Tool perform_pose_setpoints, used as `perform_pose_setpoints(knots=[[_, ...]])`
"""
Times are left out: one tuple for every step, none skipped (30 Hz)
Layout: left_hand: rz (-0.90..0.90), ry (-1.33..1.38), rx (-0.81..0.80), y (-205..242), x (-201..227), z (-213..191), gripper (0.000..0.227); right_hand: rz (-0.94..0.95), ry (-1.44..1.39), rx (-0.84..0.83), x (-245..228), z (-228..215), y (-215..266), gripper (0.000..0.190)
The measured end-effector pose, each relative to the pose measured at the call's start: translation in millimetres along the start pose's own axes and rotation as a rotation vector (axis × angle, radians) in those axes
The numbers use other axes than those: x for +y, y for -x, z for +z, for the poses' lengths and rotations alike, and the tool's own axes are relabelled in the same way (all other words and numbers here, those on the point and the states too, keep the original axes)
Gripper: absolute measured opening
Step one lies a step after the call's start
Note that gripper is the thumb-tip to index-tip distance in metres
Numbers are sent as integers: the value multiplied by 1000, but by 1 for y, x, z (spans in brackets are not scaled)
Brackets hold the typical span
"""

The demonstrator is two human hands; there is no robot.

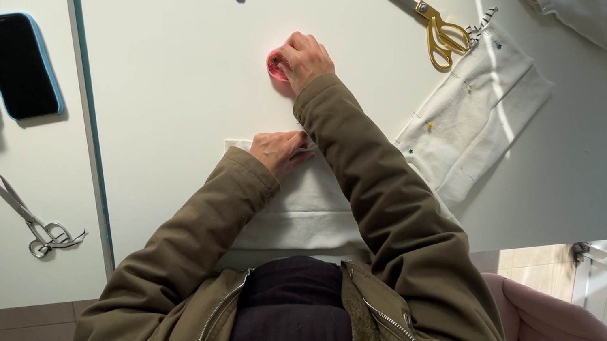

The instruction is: The person folds a piece of white fabric on a white table and secures the edges with straight pins. They repeatedly align the fabric layers and insert pins from a heart-shaped container to hold the folds in place.

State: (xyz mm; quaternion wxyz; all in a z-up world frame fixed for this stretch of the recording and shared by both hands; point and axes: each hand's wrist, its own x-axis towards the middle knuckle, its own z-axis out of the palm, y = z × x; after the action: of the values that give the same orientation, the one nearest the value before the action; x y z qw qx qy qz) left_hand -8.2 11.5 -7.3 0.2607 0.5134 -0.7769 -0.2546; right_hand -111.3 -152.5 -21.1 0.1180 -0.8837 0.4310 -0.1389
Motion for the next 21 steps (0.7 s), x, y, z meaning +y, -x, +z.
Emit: perform_pose_setpoints(knots=[[-2, -24, 16, 1, -2, 3, 29, -21, 42, 23, -2, 6, 0, 24], [-1, -28, 16, 0, -3, 3, 29, -23, 41, 26, -1, 6, -1, 24], [-2, -19, 22, 1, -4, 4, 30, -87, 110, 44, -1, 6, -1, 26], [-3, -11, 28, 2, -4, 5, 31, -151, 179, 61, -1, 6, 0, 28], [-6, -9, 29, 2, -5, 4, 31, -153, 178, 58, 1, 6, -1, 28], [5, -4, 21, 2, -5, 3, 33, -195, 248, 47, 3, 6, -1, 29], [18, 0, 12, 1, -5, 1, 34, -237, 318, 37, 5, 5, -2, 30], [16, 1, 12, 2, -2, 2, 34, -238, 318, 35, 7, 6, 0, 30], [0, 5, 2, 1, -2, 1, 34, -257, 330, 37, 9, 6, -3, 31], [-17, 9, -9, 0, -1, 0, 34, -277, 343, 39, 11, 7, -5, 32], [-13, 6, -9, -1, -1, 1, 34, -276, 345, 43, 15, 11, -5, 32], [-14, -8, -10, -1, -2, 1, 34, -256, 252, 73, 19, 15, -4, 31], [-20, -21, -12, 1, -2, 3, 34, -237, 158, 98, 22, 20, -1, 30], [-20, -22, -12, 1, -1, 1, 34, -238, 157, 98, 22, 19, 0, 30], [-8, -1, -1, 2, -1, -2, 34, -209, 29, 120, 22, 18, 1, 28], [5, 20, 10, 1, 1, -4, 34, -180, -100, 142, 23, 17, 2, 26], [9, 17, 9, 1, 1, -3, 34, -178, -99, 146, 24, 18, 2, 26], [-5, 20, 1, 1, 2, -3, 34, -159, -178, 160, 25, 18, 2, 24], [-15, 22, -7, 0, 2, -3, 34, -138, -255, 177, 27, 18, 1, 23], [-7, 18, -8, -1, 1, -4, 34, -137, -252, 185, 22, 10, -1, 23], [-16, 17, -12, -1, 1, -3, 34, -96, -355, 175, 17, 2, -1, 25]])
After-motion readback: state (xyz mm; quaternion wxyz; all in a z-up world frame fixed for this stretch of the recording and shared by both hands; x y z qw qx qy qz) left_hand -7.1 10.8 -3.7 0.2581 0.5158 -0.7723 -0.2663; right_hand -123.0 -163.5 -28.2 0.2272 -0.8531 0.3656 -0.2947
